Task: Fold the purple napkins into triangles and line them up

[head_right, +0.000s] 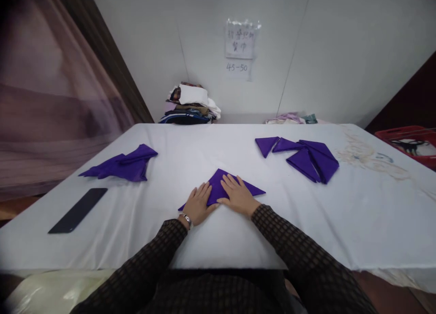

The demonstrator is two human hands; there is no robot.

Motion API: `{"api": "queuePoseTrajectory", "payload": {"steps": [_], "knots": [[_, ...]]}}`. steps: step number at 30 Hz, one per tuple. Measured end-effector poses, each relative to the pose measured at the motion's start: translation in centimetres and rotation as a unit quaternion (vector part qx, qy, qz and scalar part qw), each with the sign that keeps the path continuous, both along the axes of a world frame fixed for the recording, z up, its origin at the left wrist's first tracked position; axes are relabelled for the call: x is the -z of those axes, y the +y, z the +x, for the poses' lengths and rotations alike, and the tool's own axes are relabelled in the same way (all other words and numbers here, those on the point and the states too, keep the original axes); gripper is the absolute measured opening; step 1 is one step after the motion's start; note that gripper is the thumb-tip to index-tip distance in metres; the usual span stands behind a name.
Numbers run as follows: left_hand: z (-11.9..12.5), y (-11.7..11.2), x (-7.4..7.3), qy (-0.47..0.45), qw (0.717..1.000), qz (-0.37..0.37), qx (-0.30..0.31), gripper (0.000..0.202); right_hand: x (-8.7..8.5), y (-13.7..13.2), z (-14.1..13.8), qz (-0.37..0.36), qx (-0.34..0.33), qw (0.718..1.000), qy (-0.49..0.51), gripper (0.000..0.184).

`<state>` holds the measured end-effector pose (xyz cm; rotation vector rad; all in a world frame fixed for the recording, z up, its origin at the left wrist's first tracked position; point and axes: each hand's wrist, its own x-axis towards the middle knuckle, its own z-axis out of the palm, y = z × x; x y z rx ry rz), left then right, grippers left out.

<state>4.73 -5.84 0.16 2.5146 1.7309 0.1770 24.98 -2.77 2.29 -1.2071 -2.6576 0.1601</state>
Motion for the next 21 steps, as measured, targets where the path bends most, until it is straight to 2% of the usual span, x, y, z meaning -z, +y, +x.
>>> {"api": "queuePoseTrajectory", "payload": {"steps": [3, 7, 16, 21], "knots": [[0.0, -0.1, -0.1, -0.004, 1.0, -0.003, 0.001, 0.073, 0.4, 2.4, -2.2, -0.024, 0.013, 1.0, -0.007, 0.071], [0.1, -0.2, -0.3, -0.006, 1.0, -0.011, -0.005, 0.072, 1.3, 4.2, -3.2, -0.044, 0.016, 0.999, -0.014, 0.068], [0.2, -0.3, -0.1, -0.009, 1.0, -0.009, -0.014, 0.073, 2.3, 4.5, -3.0, -0.029, 0.008, 0.999, -0.017, 0.069], [-2.1, -2.0, -0.4, 0.006, 0.999, -0.021, -0.042, 0.073, 2.2, 4.5, -2.9, -0.031, 0.01, 0.999, -0.02, 0.071]]}}
